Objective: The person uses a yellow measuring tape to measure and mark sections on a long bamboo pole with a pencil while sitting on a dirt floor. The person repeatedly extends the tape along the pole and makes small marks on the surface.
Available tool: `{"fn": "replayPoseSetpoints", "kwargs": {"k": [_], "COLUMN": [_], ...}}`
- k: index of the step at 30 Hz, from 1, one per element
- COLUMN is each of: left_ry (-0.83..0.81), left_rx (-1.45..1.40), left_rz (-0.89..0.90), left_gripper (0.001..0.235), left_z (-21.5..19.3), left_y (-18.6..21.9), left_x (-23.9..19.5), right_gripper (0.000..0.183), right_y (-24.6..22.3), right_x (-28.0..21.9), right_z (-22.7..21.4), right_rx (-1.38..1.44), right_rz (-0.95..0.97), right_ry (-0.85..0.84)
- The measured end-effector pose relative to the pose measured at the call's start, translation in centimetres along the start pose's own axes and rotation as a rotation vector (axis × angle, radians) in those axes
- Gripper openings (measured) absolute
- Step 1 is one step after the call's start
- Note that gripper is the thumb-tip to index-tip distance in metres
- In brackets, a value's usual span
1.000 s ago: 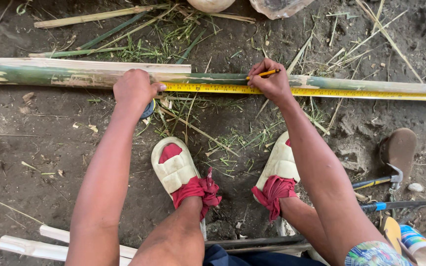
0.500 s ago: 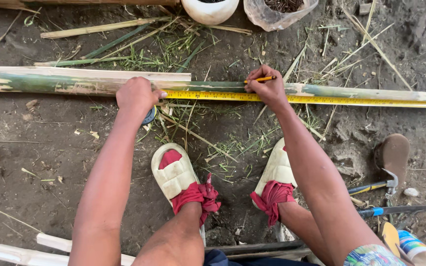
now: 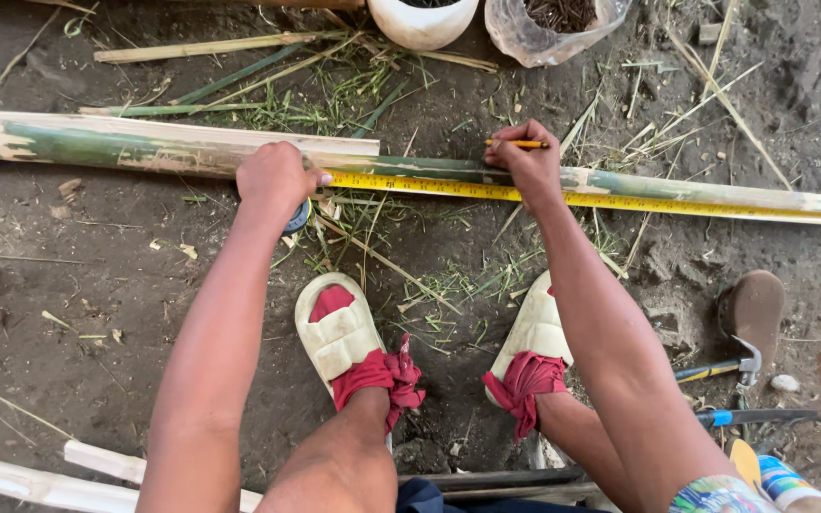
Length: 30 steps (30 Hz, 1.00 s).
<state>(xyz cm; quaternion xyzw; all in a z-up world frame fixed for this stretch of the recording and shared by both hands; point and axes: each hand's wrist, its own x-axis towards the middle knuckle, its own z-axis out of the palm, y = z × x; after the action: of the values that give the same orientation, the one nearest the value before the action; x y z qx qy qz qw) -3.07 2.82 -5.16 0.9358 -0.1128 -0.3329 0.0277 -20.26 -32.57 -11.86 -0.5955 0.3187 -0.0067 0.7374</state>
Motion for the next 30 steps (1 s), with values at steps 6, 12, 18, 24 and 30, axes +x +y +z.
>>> {"fn": "replayPoseSetpoints", "kwargs": {"k": [6,12,18,24,30], "left_ry": [-0.116,-0.057,-0.103,-0.157,-0.329], "left_rx": [-0.007,-0.007,0.052,0.120,0.092], "left_rz": [-0.045,-0.002,0.006,-0.003,-0.001], "left_gripper": [0.071,0.092,0.079,0.081,0.072], "left_z": [-0.5,-2.2,-2.9,-3.9,-3.9], "left_y": [-0.5,-0.3,-1.1,-0.7,2.8], "left_x": [-0.3,0.6,0.9,1.5,1.4], "right_gripper": [0.022,0.070,0.049,0.043,0.052], "right_y": [-1.6,-5.0,-6.8,-7.0,-8.9], "right_x": [-0.8,-4.7,-4.2,-3.3,-2.1], "right_z": [3.5,8.6,8.6,9.8,6.6], "right_rx": [-0.648,-1.529,-1.826,-1.914,-2.044], "right_rz": [-0.100,-0.514,-0.547,-0.311,-0.031], "right_ry": [-0.218,-0.400,-0.554,-0.609,-0.805]}}
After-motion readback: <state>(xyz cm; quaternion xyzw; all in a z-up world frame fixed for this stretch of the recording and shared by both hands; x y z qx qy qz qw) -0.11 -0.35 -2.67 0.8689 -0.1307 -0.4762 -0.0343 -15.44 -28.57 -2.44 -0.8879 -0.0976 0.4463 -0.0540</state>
